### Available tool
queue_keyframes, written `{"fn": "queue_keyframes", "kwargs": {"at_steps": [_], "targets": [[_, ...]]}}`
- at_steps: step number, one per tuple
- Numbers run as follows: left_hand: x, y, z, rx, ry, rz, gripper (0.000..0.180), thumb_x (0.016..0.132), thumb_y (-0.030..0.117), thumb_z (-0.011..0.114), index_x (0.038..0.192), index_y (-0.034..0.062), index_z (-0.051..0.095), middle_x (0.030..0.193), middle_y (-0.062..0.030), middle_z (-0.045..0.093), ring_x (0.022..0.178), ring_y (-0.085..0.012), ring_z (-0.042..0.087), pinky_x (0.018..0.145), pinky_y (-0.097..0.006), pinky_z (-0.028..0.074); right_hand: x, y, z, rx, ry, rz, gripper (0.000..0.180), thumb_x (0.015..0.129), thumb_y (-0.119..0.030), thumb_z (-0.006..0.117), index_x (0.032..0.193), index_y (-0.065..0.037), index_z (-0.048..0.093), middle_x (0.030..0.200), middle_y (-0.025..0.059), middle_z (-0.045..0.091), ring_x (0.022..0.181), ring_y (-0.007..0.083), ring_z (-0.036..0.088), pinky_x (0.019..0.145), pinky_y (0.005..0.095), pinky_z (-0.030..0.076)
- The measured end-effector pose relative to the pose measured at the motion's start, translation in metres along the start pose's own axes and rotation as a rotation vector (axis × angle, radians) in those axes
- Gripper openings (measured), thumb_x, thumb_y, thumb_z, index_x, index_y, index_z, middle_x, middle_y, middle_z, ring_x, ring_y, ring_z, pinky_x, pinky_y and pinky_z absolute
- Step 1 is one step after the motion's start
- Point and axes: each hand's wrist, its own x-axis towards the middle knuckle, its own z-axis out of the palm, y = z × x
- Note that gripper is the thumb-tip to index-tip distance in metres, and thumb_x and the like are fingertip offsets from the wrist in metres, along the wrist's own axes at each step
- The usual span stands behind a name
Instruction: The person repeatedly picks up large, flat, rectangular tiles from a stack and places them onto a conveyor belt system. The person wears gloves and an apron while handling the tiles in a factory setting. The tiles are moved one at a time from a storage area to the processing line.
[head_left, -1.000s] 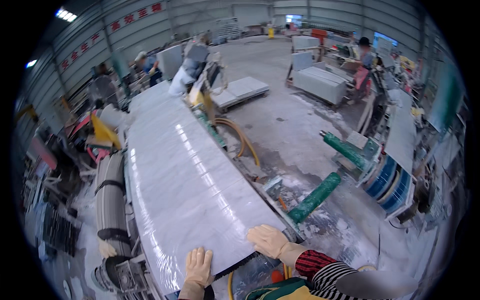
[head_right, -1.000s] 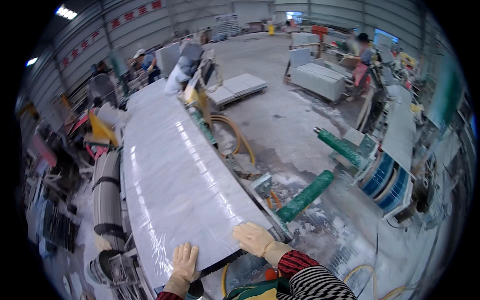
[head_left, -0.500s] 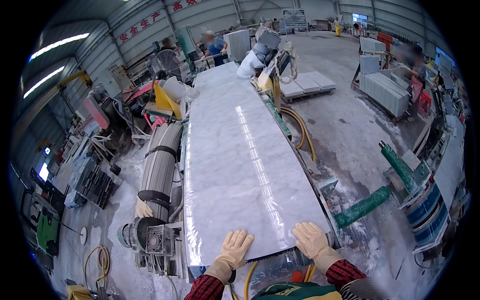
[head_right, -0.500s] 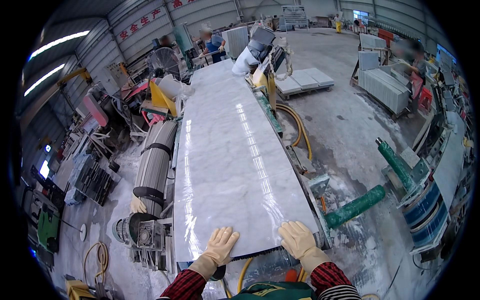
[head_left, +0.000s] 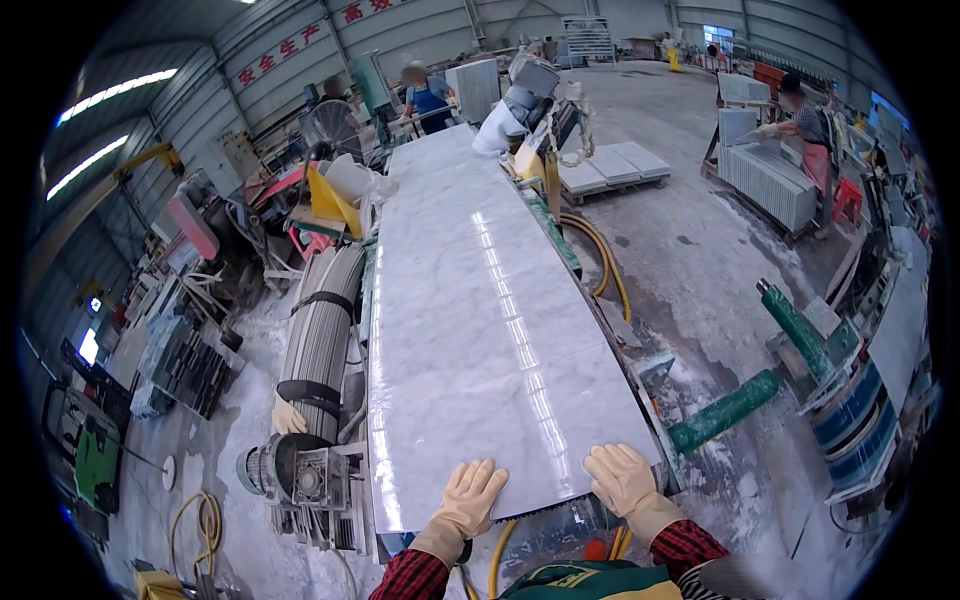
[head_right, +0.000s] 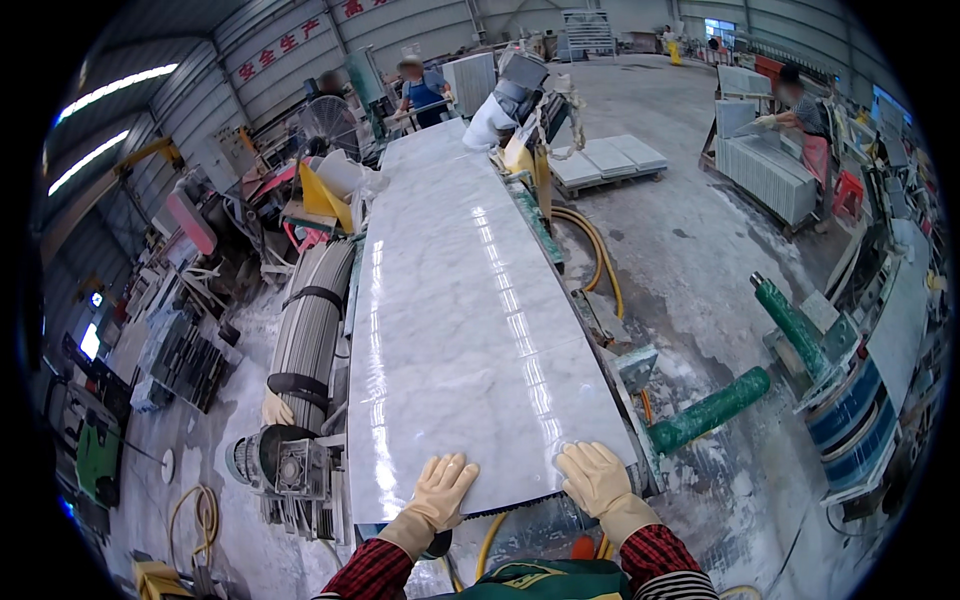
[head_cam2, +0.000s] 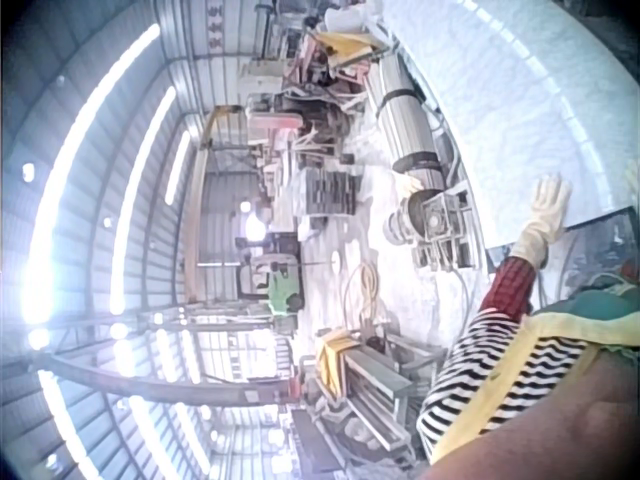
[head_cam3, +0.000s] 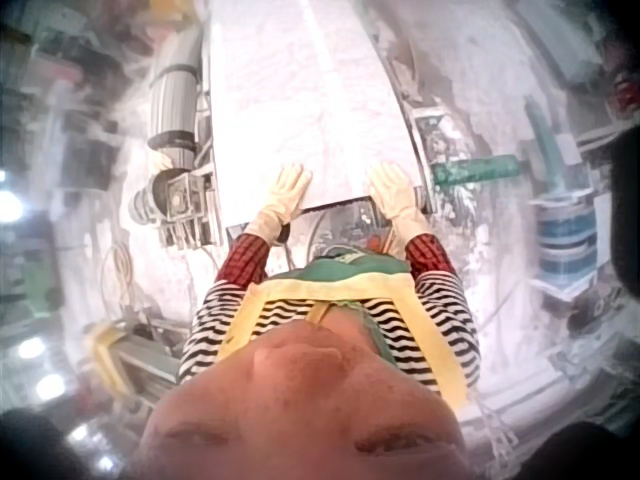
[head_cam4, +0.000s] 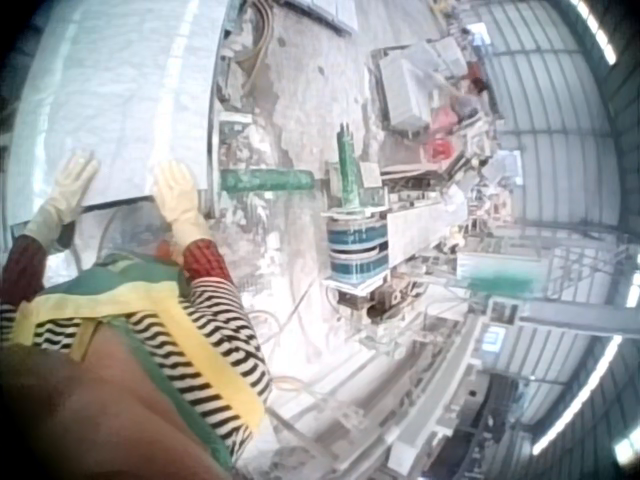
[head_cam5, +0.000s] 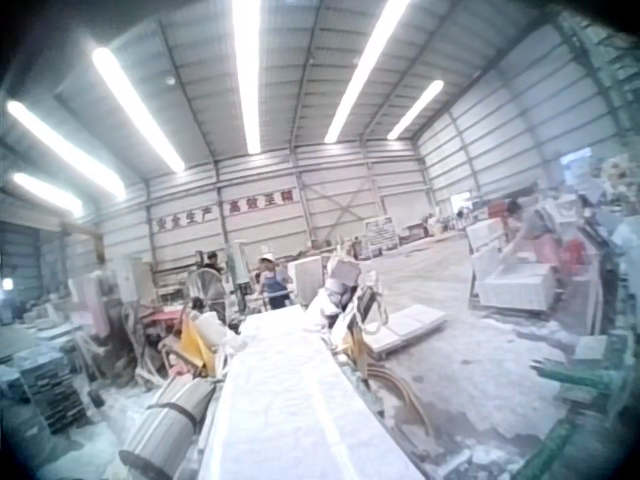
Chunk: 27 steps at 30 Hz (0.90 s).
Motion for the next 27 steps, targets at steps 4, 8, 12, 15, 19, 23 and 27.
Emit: {"fn": "queue_keyframes", "kwargs": {"at_steps": [4, 8, 12, 15, 19, 23, 27], "targets": [[-0.002, 0.002, 0.0, 0.001, -0.016, -0.013, 0.062, 0.068, 0.014, 0.069, 0.128, 0.0079, 0.058, 0.128, -0.0187, 0.057, 0.12, -0.0357, 0.056, 0.103, -0.047, 0.04, -0.001, -0.002, -0.001, 0.005, 0.006, 0.0, 0.029, 0.076, -0.02, 0.064, 0.102, -0.009, 0.059, 0.101, 0.0083, 0.058, 0.096, 0.0269, 0.058, 0.087, 0.038, 0.048], [-0.004, 0.002, 0.003, 0.005, -0.012, -0.006, 0.063, 0.068, 0.014, 0.069, 0.129, 0.0083, 0.058, 0.129, -0.0187, 0.057, 0.12, -0.0358, 0.056, 0.103, -0.048, 0.04, -0.004, -0.001, -0.002, 0.003, -0.003, -0.003, 0.03, 0.076, -0.02, 0.064, 0.104, -0.008, 0.06, 0.102, 0.0083, 0.059, 0.097, 0.027, 0.058, 0.087, 0.0384, 0.048], [-0.004, 0.005, 0.0, 0.003, -0.021, -0.015, 0.063, 0.068, 0.015, 0.069, 0.129, 0.0081, 0.058, 0.129, -0.0189, 0.057, 0.12, -0.036, 0.055, 0.104, -0.048, 0.04, -0.005, -0.002, -0.003, 0.015, 0.031, -0.008, 0.03, 0.076, -0.02, 0.064, 0.103, -0.008, 0.06, 0.101, 0.0082, 0.059, 0.096, 0.027, 0.059, 0.086, 0.0386, 0.048], [-0.006, 0.005, 0.001, 0.002, -0.026, -0.021, 0.063, 0.068, 0.014, 0.069, 0.13, 0.0081, 0.058, 0.13, -0.0191, 0.057, 0.121, -0.0362, 0.055, 0.104, -0.049, 0.04, -0.006, -0.003, -0.004, 0.018, 0.03, -0.011, 0.03, 0.076, -0.02, 0.064, 0.103, -0.007, 0.06, 0.101, 0.0083, 0.059, 0.095, 0.0271, 0.059, 0.085, 0.0384, 0.048], [-0.007, 0.005, 0.002, -0.002, -0.02, -0.015, 0.063, 0.069, 0.014, 0.07, 0.13, 0.0085, 0.058, 0.13, -0.0194, 0.057, 0.121, -0.0365, 0.056, 0.105, -0.049, 0.04, -0.007, -0.004, -0.003, 0.012, 0.036, -0.014, 0.029, 0.077, -0.02, 0.064, 0.103, -0.007, 0.06, 0.101, 0.0083, 0.06, 0.094, 0.027, 0.059, 0.085, 0.0383, 0.048], [-0.007, 0.007, -0.001, 0.015, -0.027, -0.008, 0.062, 0.07, 0.016, 0.071, 0.13, 0.008, 0.058, 0.129, -0.0196, 0.057, 0.12, -0.0364, 0.056, 0.103, -0.048, 0.04, -0.009, -0.003, -0.001, -0.006, 0.088, -0.033, 0.028, 0.076, -0.019, 0.063, 0.102, -0.007, 0.06, 0.1, 0.0082, 0.06, 0.093, 0.0269, 0.059, 0.084, 0.0383, 0.048], [-0.007, 0.009, -0.002, -0.001, -0.033, -0.011, 0.062, 0.071, 0.017, 0.072, 0.13, 0.008, 0.058, 0.131, -0.0197, 0.057, 0.12, -0.0361, 0.056, 0.104, -0.048, 0.04, -0.012, -0.004, 0.0, 0.001, 0.085, -0.024, 0.028, 0.076, -0.019, 0.063, 0.101, -0.007, 0.06, 0.099, 0.008, 0.059, 0.091, 0.0268, 0.059, 0.083, 0.0382, 0.049]]}}
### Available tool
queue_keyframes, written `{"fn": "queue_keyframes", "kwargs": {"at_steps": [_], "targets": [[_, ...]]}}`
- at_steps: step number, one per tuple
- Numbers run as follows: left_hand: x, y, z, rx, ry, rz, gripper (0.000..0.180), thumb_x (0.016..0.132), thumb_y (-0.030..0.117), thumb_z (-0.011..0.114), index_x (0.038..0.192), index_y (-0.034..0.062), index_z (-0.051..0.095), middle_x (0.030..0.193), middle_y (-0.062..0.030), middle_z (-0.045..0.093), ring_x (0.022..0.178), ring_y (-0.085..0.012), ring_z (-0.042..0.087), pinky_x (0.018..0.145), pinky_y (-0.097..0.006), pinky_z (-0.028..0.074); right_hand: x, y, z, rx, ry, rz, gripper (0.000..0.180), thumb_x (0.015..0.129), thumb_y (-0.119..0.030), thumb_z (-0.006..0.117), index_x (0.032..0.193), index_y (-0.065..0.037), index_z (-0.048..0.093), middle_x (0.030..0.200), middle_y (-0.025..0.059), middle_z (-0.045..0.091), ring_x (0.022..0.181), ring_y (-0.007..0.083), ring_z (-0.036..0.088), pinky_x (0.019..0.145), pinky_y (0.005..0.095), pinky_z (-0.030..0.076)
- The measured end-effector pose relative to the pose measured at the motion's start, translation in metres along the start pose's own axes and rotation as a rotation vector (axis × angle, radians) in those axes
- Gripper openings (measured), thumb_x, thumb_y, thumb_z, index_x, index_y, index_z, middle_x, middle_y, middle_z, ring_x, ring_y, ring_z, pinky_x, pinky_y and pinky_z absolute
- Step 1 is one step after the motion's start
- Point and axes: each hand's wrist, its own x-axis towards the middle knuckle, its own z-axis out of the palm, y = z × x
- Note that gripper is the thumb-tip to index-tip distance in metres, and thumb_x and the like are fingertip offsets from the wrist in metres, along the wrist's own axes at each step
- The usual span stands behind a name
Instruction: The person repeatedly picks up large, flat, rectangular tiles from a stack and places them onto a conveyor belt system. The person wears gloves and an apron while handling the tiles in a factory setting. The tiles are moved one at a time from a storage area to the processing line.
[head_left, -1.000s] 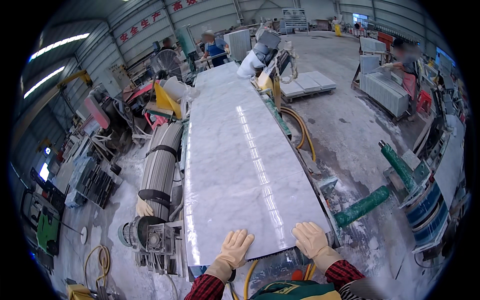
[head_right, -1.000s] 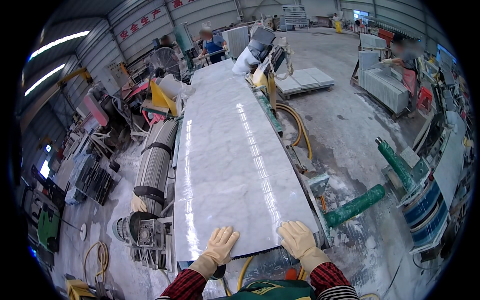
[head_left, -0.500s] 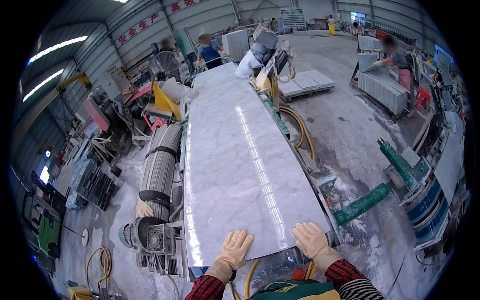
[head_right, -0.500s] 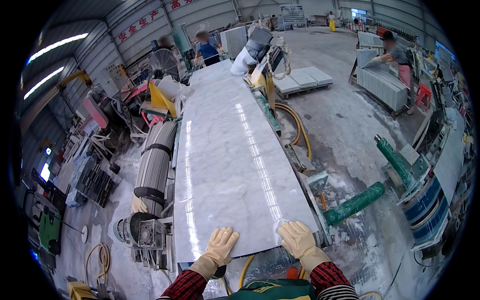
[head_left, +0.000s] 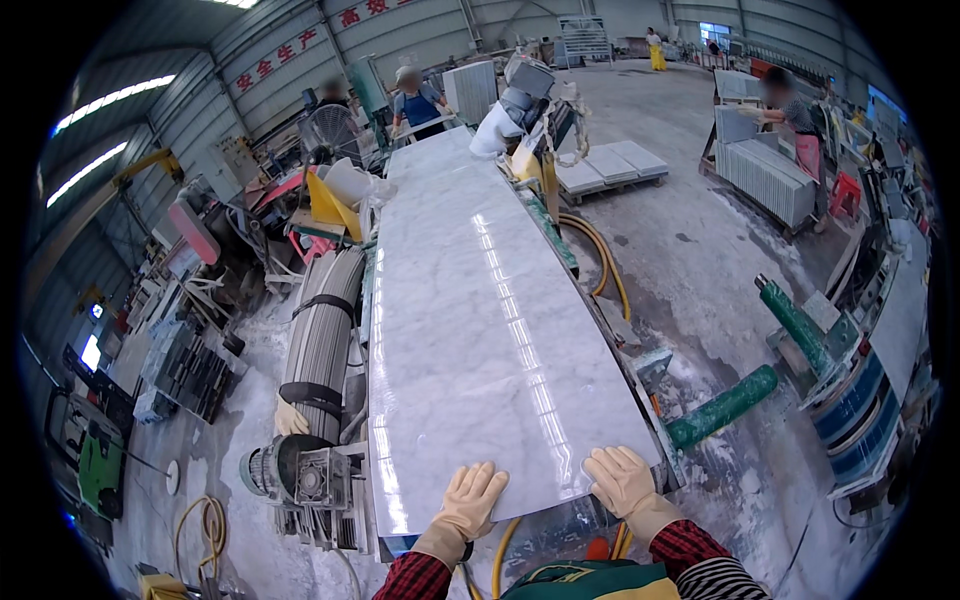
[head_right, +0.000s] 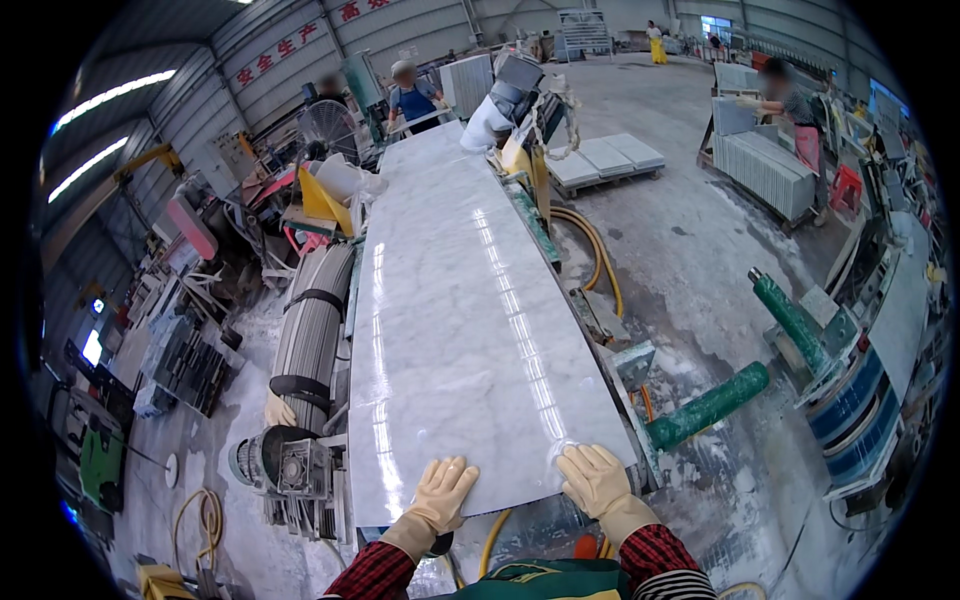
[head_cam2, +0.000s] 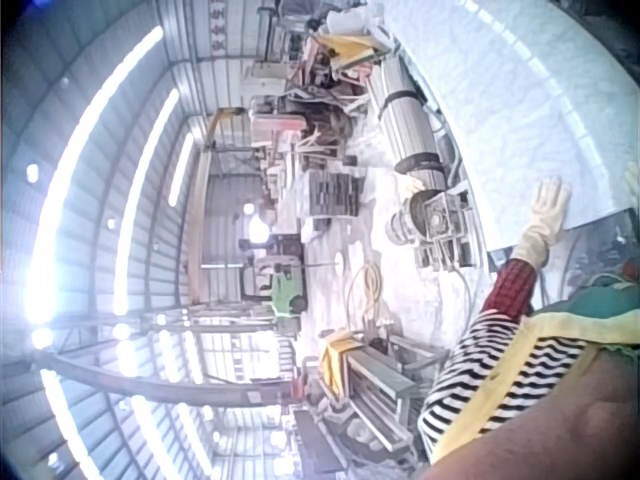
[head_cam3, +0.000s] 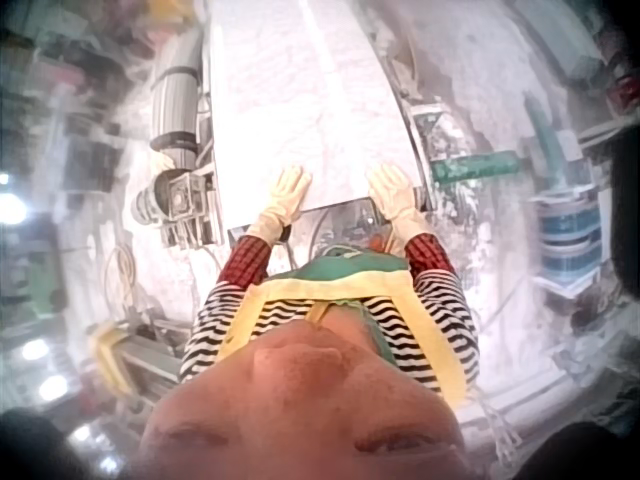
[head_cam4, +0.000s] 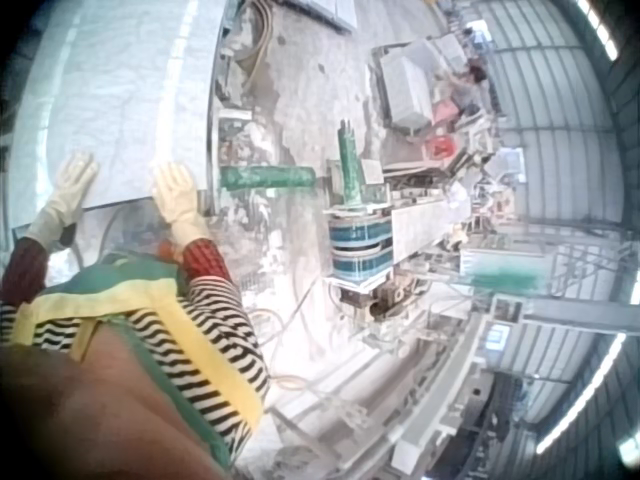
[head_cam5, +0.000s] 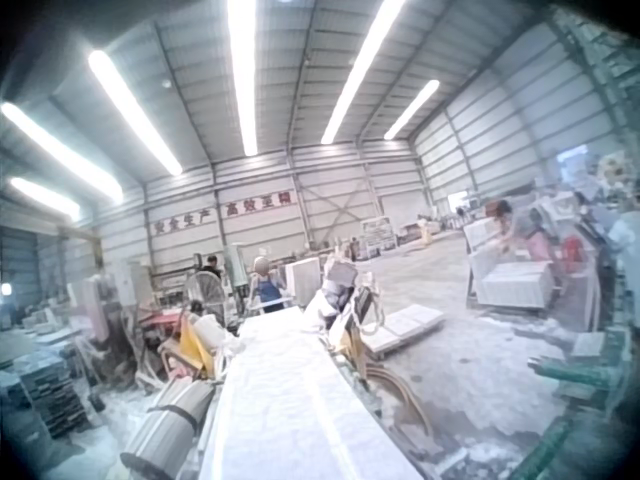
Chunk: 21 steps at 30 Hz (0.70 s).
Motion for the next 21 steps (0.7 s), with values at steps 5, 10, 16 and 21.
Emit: {"fn": "queue_keyframes", "kwargs": {"at_steps": [5, 10, 16, 21], "targets": [[-0.003, 0.002, 0.001, -0.012, -0.042, -0.025, 0.065, 0.069, 0.017, 0.073, 0.132, 0.0083, 0.056, 0.133, -0.0199, 0.056, 0.124, -0.0365, 0.054, 0.107, -0.049, 0.039, -0.003, 0.0, 0.001, -0.012, -0.016, 0.005, 0.028, 0.076, -0.019, 0.063, 0.101, -0.008, 0.06, 0.099, 0.0077, 0.06, 0.091, 0.0262, 0.059, 0.083, 0.0378, 0.049], [-0.001, 0.007, -0.002, -0.017, -0.06, -0.027, 0.074, 0.063, 0.015, 0.076, 0.133, 0.0073, 0.055, 0.134, -0.0209, 0.054, 0.125, -0.0383, 0.052, 0.109, -0.05, 0.037, -0.006, 0.002, -0.002, -0.007, 0.026, -0.005, 0.028, 0.076, -0.019, 0.062, 0.102, -0.007, 0.061, 0.099, 0.007, 0.06, 0.089, 0.0253, 0.059, 0.08, 0.0376, 0.049], [-0.004, 0.007, 0.002, -0.028, -0.06, -0.022, 0.085, 0.053, 0.015, 0.08, 0.133, 0.0053, 0.054, 0.133, -0.0222, 0.052, 0.125, -0.0405, 0.052, 0.109, -0.051, 0.036, -0.008, 0.0, -0.003, 0.023, 0.011, 0.007, 0.028, 0.077, -0.018, 0.063, 0.102, -0.006, 0.061, 0.1, 0.0077, 0.06, 0.088, 0.0257, 0.058, 0.08, 0.0376, 0.048], [-0.003, 0.01, -0.004, -0.046, -0.063, -0.019, 0.08, 0.056, 0.015, 0.078, 0.132, 0.0048, 0.054, 0.133, -0.0222, 0.052, 0.125, -0.0405, 0.052, 0.109, -0.052, 0.037, -0.013, 0.001, -0.002, 0.039, 0.018, 0.008, 0.029, 0.077, -0.018, 0.063, 0.104, -0.006, 0.062, 0.101, 0.0079, 0.06, 0.089, 0.0261, 0.058, 0.081, 0.0378, 0.049]]}}
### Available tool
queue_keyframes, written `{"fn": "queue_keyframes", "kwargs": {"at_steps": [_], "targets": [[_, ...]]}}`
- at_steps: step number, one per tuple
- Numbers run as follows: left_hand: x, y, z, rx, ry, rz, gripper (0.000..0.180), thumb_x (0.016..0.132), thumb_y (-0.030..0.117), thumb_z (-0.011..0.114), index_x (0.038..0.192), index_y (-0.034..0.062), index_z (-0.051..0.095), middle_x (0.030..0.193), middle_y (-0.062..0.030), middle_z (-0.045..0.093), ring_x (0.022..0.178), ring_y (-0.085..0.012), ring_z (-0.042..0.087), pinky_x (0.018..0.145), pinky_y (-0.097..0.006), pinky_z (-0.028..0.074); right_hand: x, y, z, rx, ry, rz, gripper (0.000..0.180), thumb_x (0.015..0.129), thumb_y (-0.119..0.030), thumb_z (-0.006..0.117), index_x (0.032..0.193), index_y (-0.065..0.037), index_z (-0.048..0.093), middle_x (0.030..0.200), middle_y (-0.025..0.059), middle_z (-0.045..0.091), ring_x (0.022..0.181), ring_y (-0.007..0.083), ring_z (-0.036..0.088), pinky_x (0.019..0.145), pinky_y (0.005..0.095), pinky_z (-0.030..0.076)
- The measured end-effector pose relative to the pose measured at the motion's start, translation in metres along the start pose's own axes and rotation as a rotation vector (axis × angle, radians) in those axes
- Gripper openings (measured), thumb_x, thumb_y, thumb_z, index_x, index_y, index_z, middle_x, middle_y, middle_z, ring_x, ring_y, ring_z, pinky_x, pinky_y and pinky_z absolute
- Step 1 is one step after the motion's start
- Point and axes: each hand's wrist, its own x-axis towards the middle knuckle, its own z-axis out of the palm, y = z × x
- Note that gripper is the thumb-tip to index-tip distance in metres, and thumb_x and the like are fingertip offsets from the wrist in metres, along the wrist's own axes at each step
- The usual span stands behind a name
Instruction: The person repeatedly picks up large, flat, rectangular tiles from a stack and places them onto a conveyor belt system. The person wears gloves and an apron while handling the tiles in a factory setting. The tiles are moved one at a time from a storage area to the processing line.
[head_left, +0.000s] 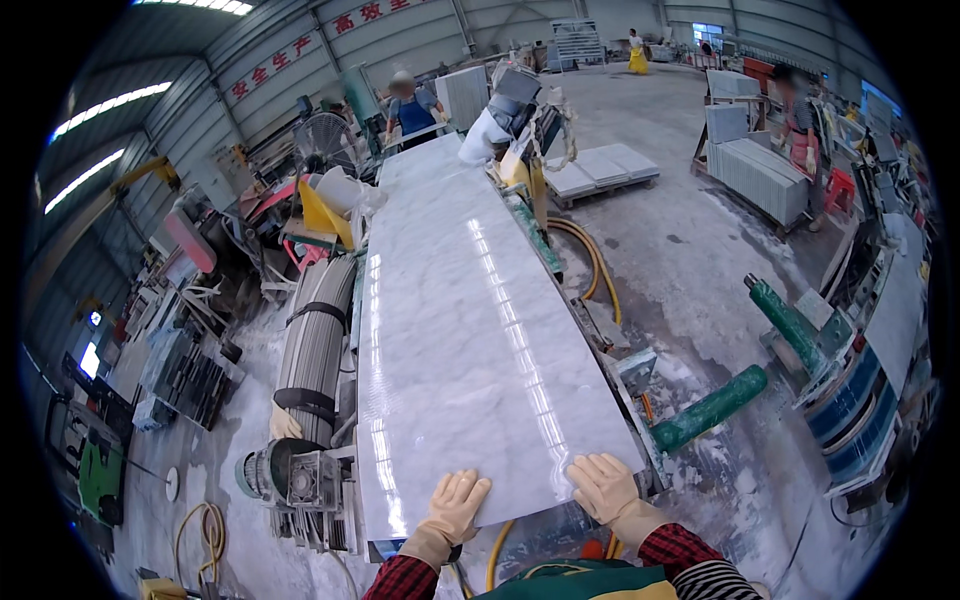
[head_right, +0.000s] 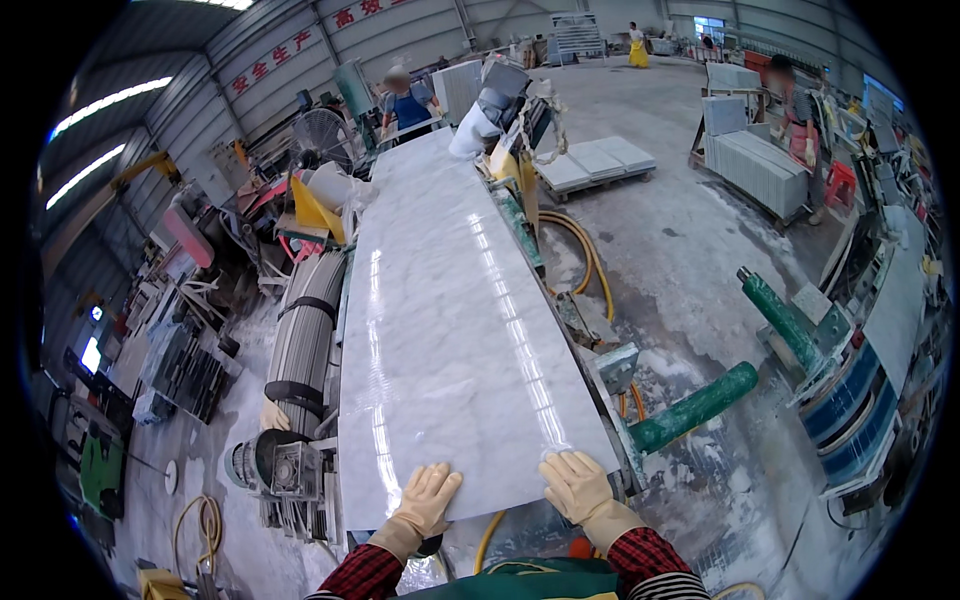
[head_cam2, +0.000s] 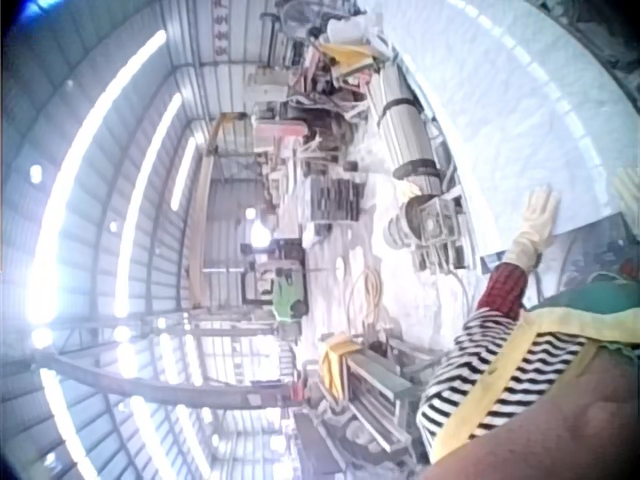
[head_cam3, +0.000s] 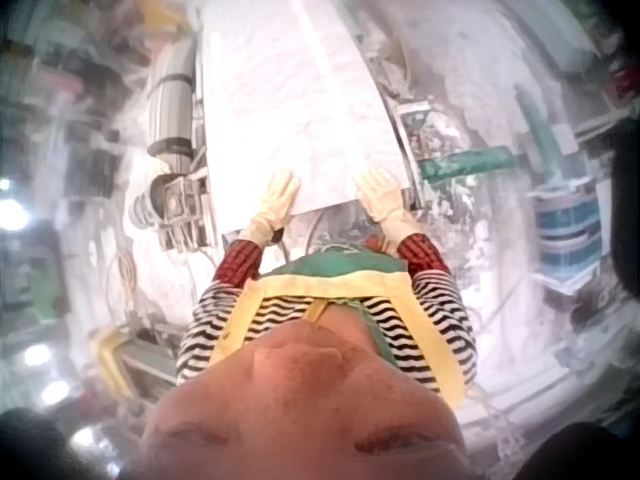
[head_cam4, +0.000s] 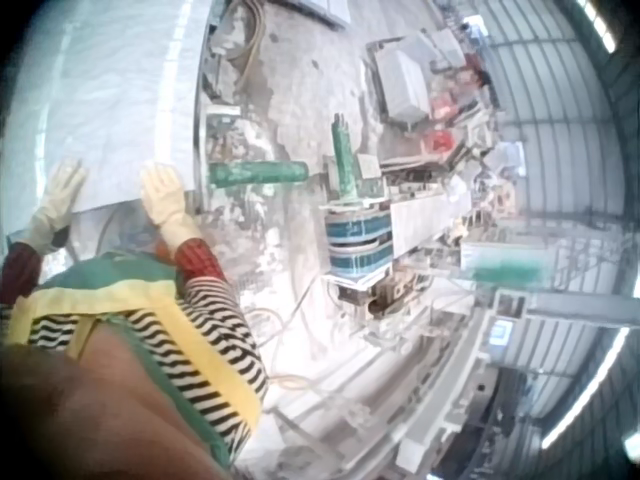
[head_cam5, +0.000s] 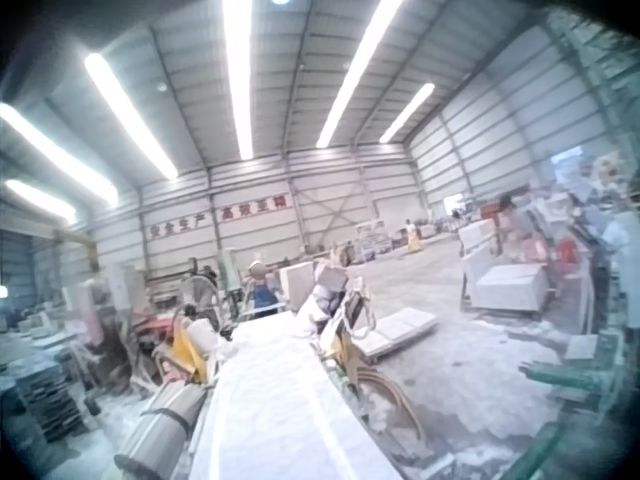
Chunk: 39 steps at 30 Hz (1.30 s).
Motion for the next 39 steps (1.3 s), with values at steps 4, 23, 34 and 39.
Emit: {"fn": "queue_keyframes", "kwargs": {"at_steps": [4, 23, 34, 39], "targets": [[-0.002, -0.002, 0.006, 0.053, 0.029, 0.022, 0.074, 0.06, 0.013, 0.075, 0.131, 0.0045, 0.054, 0.133, -0.0224, 0.051, 0.125, -0.0407, 0.052, 0.109, -0.052, 0.037, -0.003, 0.001, 0.002, 0.006, 0.025, -0.012, 0.031, 0.077, -0.018, 0.064, 0.105, -0.006, 0.061, 0.101, 0.0079, 0.06, 0.09, 0.0263, 0.059, 0.081, 0.0381, 0.049], [-0.015, 0.004, 0.021, 0.089, 0.02, 0.017, 0.068, 0.072, 0.01, 0.067, 0.137, 0.0067, 0.051, 0.139, -0.0193, 0.051, 0.127, -0.0393, 0.051, 0.107, -0.051, 0.039, -0.033, -0.014, 0.016, -0.128, 0.068, 0.065, 0.035, 0.085, -0.019, 0.062, 0.118, -0.006, 0.065, 0.122, 0.0123, 0.065, 0.113, 0.0314, 0.061, 0.104, 0.0472, 0.044], [-0.016, 0.024, 0.022, 0.172, -0.155, -0.118, 0.076, 0.075, 0.002, 0.062, 0.149, 0.0043, 0.04, 0.149, -0.0246, 0.043, 0.137, -0.0448, 0.043, 0.114, -0.053, 0.034, -0.093, -0.055, -0.034, 0.104, 0.505, 0.468, 0.021, 0.085, -0.006, 0.058, 0.103, 0.003, 0.059, 0.106, 0.0232, 0.061, 0.096, 0.0432, 0.057, 0.085, 0.0492, 0.047], [-0.008, 0.005, -0.033, 0.085, -0.372, -0.173, 0.082, 0.075, -0.006, 0.056, 0.154, 0.0038, 0.035, 0.157, -0.0232, 0.037, 0.15, -0.0355, 0.032, 0.123, -0.041, 0.028, -0.139, -0.039, -0.034, 0.295, 0.415, 0.538, 0.023, 0.086, -0.006, 0.061, 0.106, 0.005, 0.063, 0.101, 0.0231, 0.066, 0.09, 0.0429, 0.062, 0.081, 0.0489, 0.051]]}}
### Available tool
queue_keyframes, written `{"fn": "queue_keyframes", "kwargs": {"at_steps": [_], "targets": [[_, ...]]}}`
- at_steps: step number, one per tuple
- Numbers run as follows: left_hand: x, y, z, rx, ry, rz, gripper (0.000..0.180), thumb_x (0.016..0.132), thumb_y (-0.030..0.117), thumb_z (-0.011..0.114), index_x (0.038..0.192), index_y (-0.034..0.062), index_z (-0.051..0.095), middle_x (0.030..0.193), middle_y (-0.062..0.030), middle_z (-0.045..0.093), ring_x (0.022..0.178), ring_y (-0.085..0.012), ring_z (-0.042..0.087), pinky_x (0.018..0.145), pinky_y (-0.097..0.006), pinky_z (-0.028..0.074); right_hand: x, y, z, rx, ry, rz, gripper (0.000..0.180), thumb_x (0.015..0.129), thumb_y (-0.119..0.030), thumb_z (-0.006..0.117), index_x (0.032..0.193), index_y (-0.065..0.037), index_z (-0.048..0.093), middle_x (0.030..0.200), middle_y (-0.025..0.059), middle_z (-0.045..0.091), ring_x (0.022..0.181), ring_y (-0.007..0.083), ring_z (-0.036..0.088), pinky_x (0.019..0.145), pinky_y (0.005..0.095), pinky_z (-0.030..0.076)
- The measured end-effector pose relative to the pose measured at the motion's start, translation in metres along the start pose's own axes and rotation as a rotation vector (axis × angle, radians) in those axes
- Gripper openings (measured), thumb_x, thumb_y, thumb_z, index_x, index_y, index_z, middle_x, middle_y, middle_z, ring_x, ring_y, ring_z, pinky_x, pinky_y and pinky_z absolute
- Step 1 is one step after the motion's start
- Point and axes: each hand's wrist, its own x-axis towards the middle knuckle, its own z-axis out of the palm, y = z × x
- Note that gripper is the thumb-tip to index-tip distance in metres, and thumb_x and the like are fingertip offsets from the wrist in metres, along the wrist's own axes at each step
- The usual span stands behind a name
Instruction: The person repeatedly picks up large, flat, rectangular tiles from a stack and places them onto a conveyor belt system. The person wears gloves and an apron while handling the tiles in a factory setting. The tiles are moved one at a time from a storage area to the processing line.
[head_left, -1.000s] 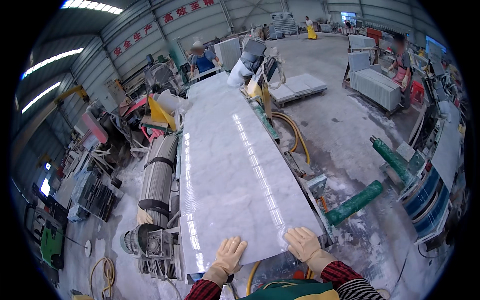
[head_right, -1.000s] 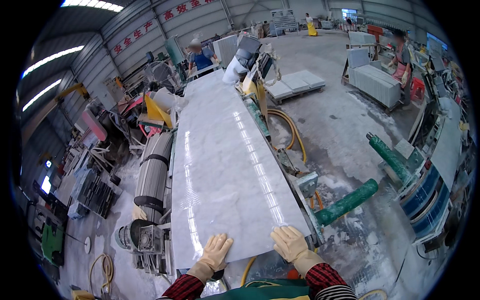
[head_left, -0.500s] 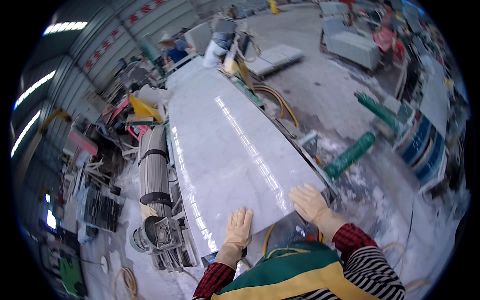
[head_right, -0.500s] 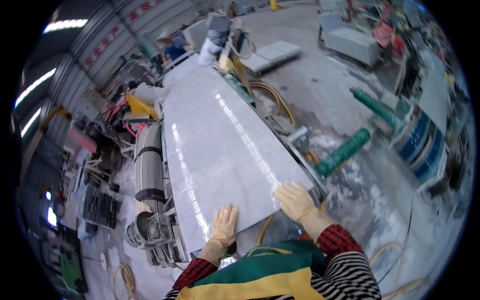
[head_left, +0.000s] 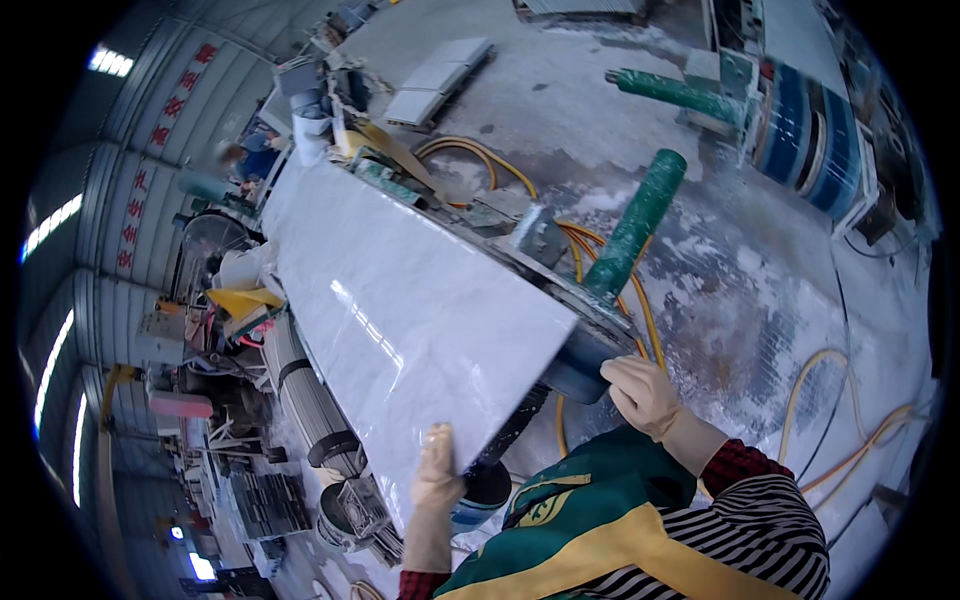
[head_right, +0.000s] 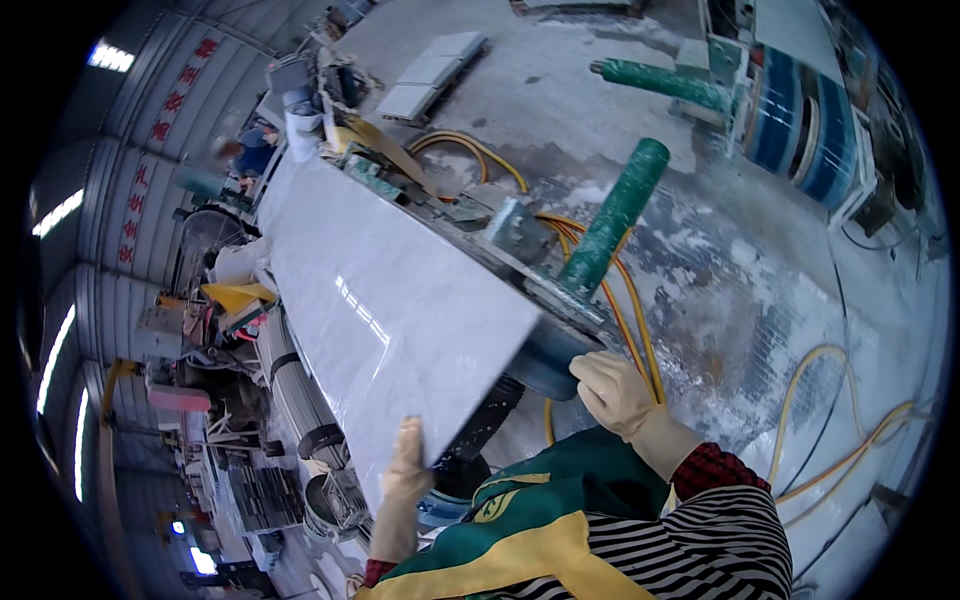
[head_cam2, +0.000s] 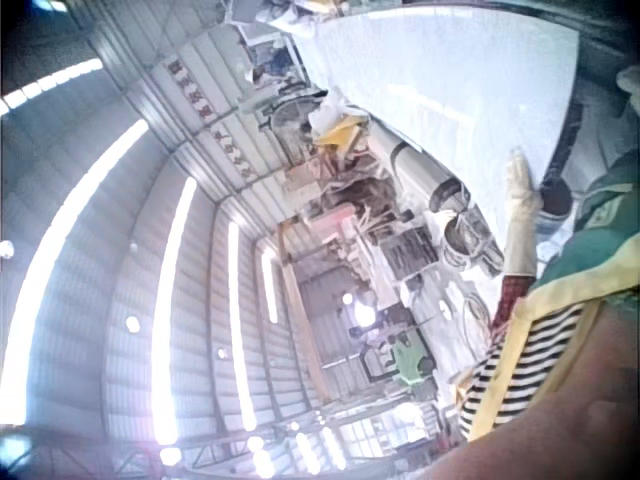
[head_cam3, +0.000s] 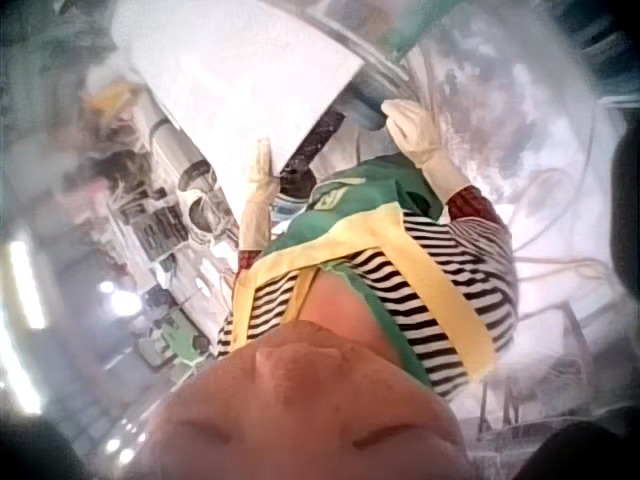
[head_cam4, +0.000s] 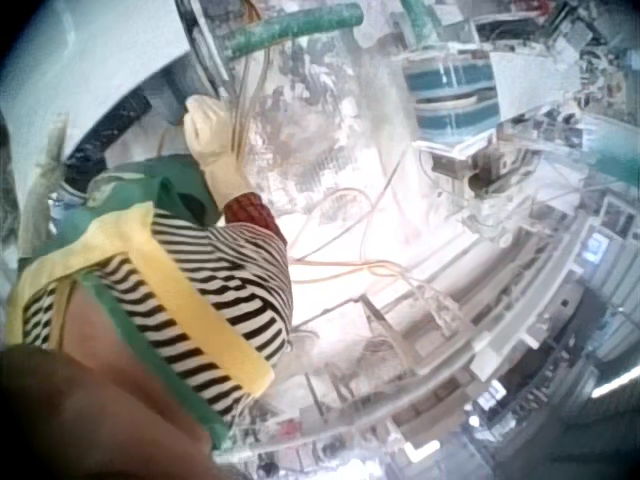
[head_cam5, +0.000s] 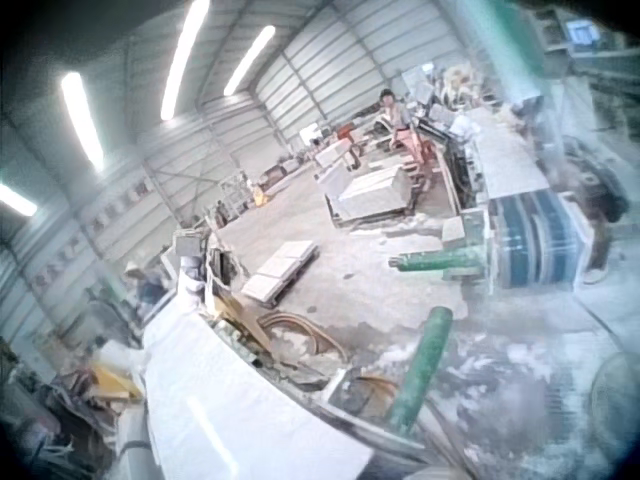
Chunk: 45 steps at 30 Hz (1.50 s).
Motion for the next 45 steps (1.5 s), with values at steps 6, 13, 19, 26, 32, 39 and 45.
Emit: {"fn": "queue_keyframes", "kwargs": {"at_steps": [6, 13, 19, 26, 32, 39, 45], "targets": [[0.017, -0.006, -0.097, -0.196, -0.212, -0.008, 0.089, 0.071, -0.012, 0.061, 0.155, 0.0027, 0.035, 0.156, -0.0241, 0.04, 0.147, -0.0319, 0.038, 0.122, -0.033, 0.031, 0.003, 0.037, 0.022, 0.205, -0.05, -0.013, 0.015, 0.089, -0.009, 0.064, 0.102, -0.001, 0.066, 0.075, 0.0174, 0.066, 0.068, 0.0389, 0.064, 0.06, 0.0464, 0.051], [0.022, -0.006, -0.107, -0.173, -0.333, -0.077, 0.107, 0.067, -0.006, 0.08, 0.158, 0.0013, 0.025, 0.159, -0.0236, 0.037, 0.15, -0.0281, 0.034, 0.123, -0.031, 0.026, 0.037, 0.018, 0.053, 0.315, -0.11, -0.16, 0.007, 0.083, -0.008, 0.066, 0.088, -0.006, 0.062, 0.074, 0.0118, 0.061, 0.056, 0.0313, 0.062, 0.05, 0.0435, 0.047], [0.023, 0.008, -0.113, -0.139, -0.367, -0.136, 0.108, 0.066, -0.006, 0.08, 0.159, 0.0029, 0.026, 0.158, -0.0242, 0.038, 0.149, -0.0294, 0.036, 0.122, -0.031, 0.029, 0.043, -0.011, 0.103, 0.307, -0.357, -0.274, 0.013, 0.085, -0.018, 0.062, 0.087, -0.007, 0.057, 0.1, 0.0101, 0.063, 0.063, 0.0275, 0.065, 0.055, 0.0406, 0.054], [0.015, -0.002, -0.111, -0.167, -0.253, -0.035, 0.104, 0.066, -0.004, 0.083, 0.157, 0.0112, 0.034, 0.152, -0.0236, 0.046, 0.143, -0.035, 0.043, 0.118, -0.035, 0.037, 0.082, -0.091, 0.16, 0.953, -0.972, 0.475, 0.072, 0.094, -0.051, 0.067, 0.144, -0.002, 0.051, 0.118, 0.0186, 0.07, 0.113, 0.0251, 0.067, 0.097, 0.0361, 0.054], [-0.006, -0.008, -0.098, -0.343, -0.011, 0.018, 0.08, 0.076, 0.0, 0.073, 0.15, 0.0121, 0.044, 0.147, -0.0195, 0.052, 0.129, -0.0402, 0.055, 0.107, -0.041, 0.048, 0.082, -0.141, 0.205, 1.103, -0.726, 0.715, 0.059, 0.098, -0.035, 0.067, 0.14, 0.004, 0.053, 0.129, 0.0135, 0.064, 0.109, 0.0183, 0.065, 0.094, 0.0311, 0.053], [-0.127, -0.057, -0.087, -0.359, 0.563, 0.034, 0.06, 0.078, 0.001, 0.074, 0.136, 0.0043, 0.057, 0.133, -0.0207, 0.063, 0.123, -0.0404, 0.06, 0.103, -0.044, 0.051, 0.084, -0.153, 0.199, 0.892, -0.532, 0.935, 0.053, 0.104, -0.03, 0.056, 0.124, 0.019, 0.055, 0.109, 0.0258, 0.07, 0.098, 0.0336, 0.071, 0.091, 0.0441, 0.057], [-0.225, -0.105, -0.006, -0.587, 1.03, -0.08, 0.035, 0.078, -0.01, 0.071, 0.112, -0.0016, 0.066, 0.106, -0.0205, 0.071, 0.099, -0.0413, 0.069, 0.086, -0.041, 0.057, 0.095, -0.174, 0.206, 0.883, -0.219, 0.95, 0.044, 0.099, -0.028, 0.061, 0.124, 0.008, 0.056, 0.109, 0.0228, 0.071, 0.087, 0.0358, 0.073, 0.077, 0.044, 0.061]]}}
